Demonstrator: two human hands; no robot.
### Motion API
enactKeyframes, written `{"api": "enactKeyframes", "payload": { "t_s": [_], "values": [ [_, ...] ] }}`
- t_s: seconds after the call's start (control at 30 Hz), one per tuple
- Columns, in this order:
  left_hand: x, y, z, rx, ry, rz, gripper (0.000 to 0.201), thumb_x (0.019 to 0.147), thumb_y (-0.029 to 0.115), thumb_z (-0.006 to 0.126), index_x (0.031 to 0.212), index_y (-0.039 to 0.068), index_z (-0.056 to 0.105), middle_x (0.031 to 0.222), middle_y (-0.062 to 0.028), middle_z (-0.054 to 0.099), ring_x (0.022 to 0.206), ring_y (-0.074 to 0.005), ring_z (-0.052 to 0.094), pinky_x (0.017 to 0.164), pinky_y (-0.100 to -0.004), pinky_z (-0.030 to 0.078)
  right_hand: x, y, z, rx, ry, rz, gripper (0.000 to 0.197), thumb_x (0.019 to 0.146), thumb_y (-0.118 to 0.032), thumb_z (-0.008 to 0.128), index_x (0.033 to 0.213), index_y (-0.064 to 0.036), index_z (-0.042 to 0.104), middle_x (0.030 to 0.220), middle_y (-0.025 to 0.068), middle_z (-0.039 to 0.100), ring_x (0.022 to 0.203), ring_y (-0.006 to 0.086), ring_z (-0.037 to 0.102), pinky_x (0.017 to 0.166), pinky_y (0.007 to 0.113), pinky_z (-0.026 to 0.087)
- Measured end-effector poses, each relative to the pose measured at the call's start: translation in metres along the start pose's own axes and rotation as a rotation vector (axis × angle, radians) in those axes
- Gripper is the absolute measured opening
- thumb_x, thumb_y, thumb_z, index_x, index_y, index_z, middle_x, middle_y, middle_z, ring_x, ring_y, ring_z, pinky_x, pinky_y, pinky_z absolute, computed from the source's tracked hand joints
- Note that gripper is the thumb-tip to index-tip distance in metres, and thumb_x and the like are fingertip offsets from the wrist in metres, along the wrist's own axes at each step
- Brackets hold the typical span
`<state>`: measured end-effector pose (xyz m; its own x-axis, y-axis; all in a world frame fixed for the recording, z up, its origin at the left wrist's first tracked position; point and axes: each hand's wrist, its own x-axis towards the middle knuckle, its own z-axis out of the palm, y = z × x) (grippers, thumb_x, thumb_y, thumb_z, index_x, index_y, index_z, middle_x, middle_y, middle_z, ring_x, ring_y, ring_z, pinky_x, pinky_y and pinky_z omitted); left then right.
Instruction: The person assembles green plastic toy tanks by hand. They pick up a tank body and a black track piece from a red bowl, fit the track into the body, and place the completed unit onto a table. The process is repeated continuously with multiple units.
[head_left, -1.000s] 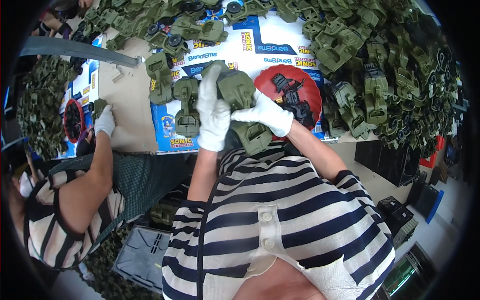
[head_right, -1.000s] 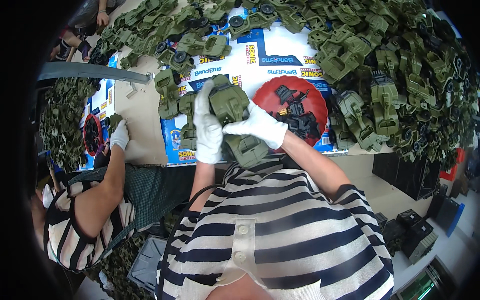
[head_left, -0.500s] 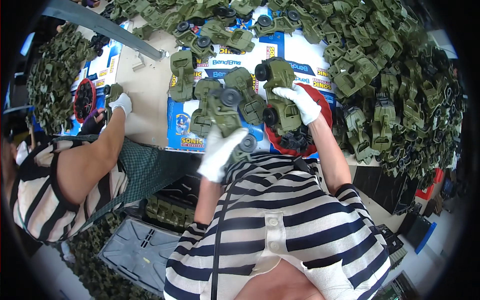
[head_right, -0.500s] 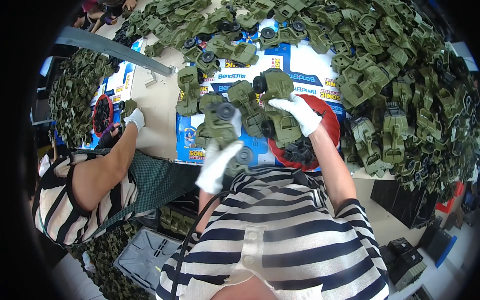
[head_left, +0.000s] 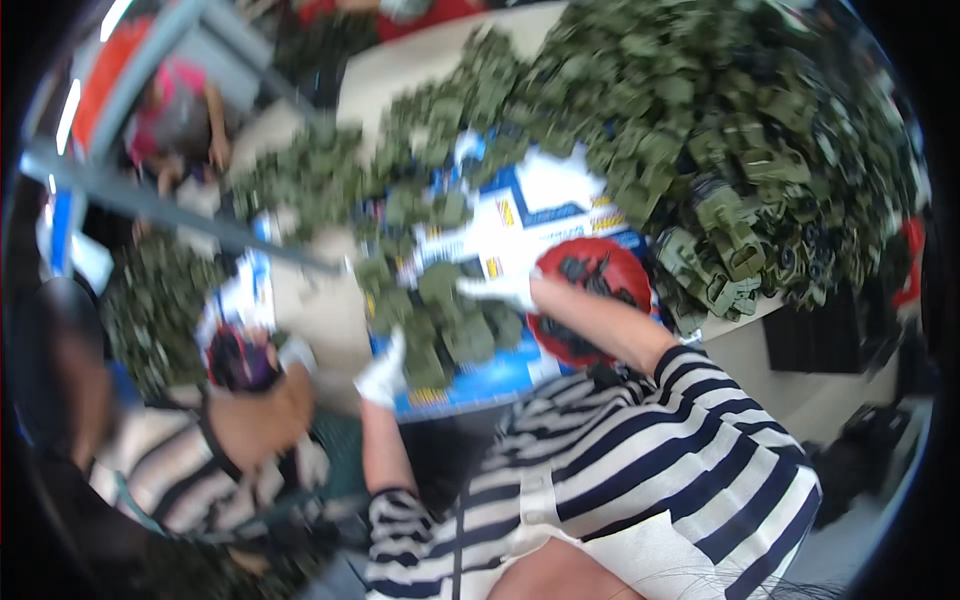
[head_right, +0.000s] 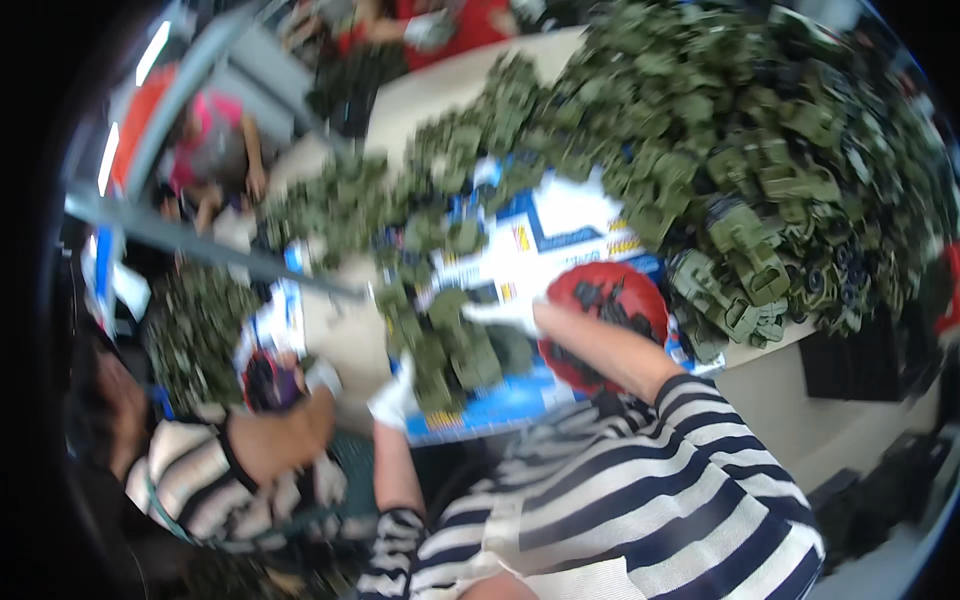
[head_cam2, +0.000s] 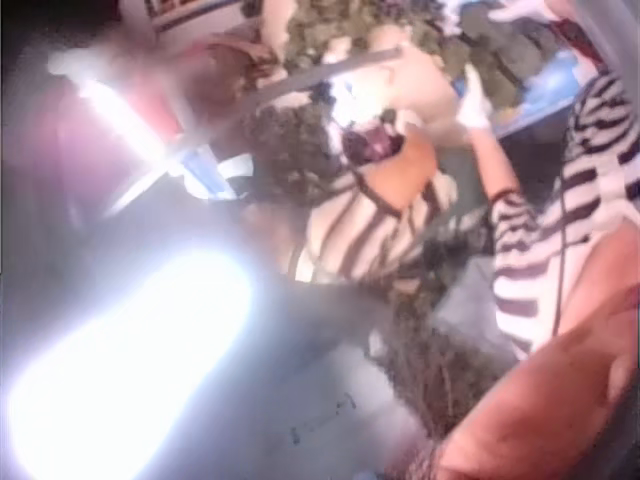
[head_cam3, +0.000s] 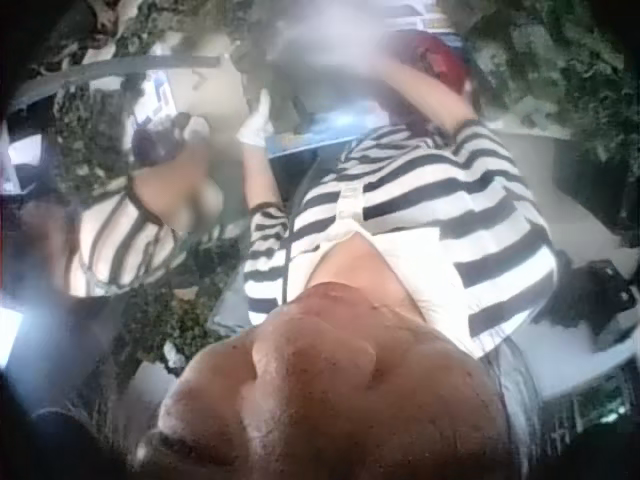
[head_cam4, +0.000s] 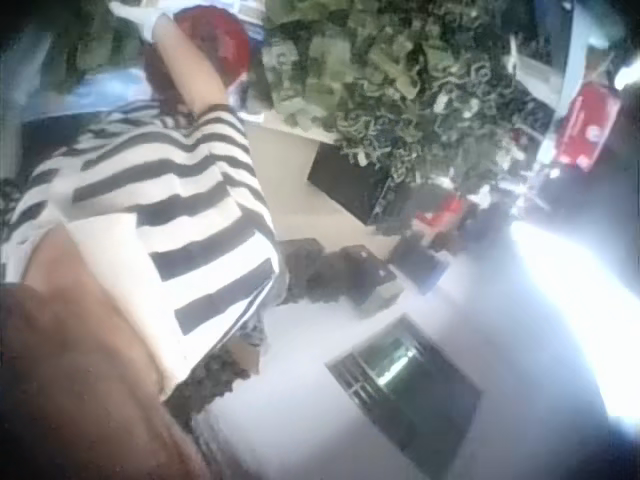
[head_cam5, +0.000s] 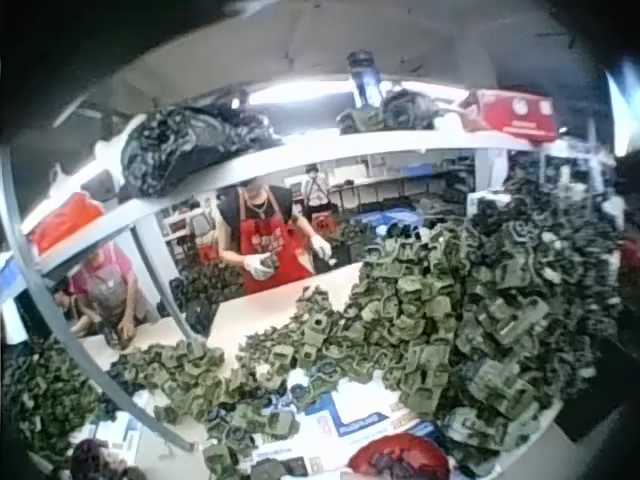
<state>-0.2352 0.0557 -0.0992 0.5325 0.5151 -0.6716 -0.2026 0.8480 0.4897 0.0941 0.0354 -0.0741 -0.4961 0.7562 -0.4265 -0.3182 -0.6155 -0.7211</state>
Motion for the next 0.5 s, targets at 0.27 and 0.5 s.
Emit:
{"api": "enactKeyframes", "payload": {
  "t_s": [0.27, 0.5],
  "values": [
    [-0.022, 0.000, 0.056, 0.072, 0.059, 0.351, 0.060, 0.095, 0.046, 0.060, 0.141, 0.009, 0.049, 0.139, -0.0070, 0.054, 0.124, -0.0256, 0.052, 0.107, -0.0438, 0.041, -0.046, -0.026, 0.040, 0.211, -0.008, -0.070, 0.091, 0.082, -0.059, 0.071, 0.145, -0.0006, 0.042, 0.152, 0.0147, 0.040, 0.138, 0.0217, 0.038, 0.115, 0.035, 0.029],
    [-0.096, -0.009, 0.169, -0.247, -0.045, 0.342, 0.059, 0.092, 0.038, 0.064, 0.139, 0.007, 0.048, 0.137, -0.0122, 0.055, 0.124, -0.0271, 0.051, 0.107, -0.0468, 0.040, -0.154, -0.080, 0.060, -0.418, 0.331, -0.222, 0.111, 0.067, -0.058, 0.083, 0.145, 0.0044, 0.034, 0.138, 0.0223, 0.049, 0.128, 0.0310, 0.048, 0.106, 0.039, 0.040]
  ]
}}
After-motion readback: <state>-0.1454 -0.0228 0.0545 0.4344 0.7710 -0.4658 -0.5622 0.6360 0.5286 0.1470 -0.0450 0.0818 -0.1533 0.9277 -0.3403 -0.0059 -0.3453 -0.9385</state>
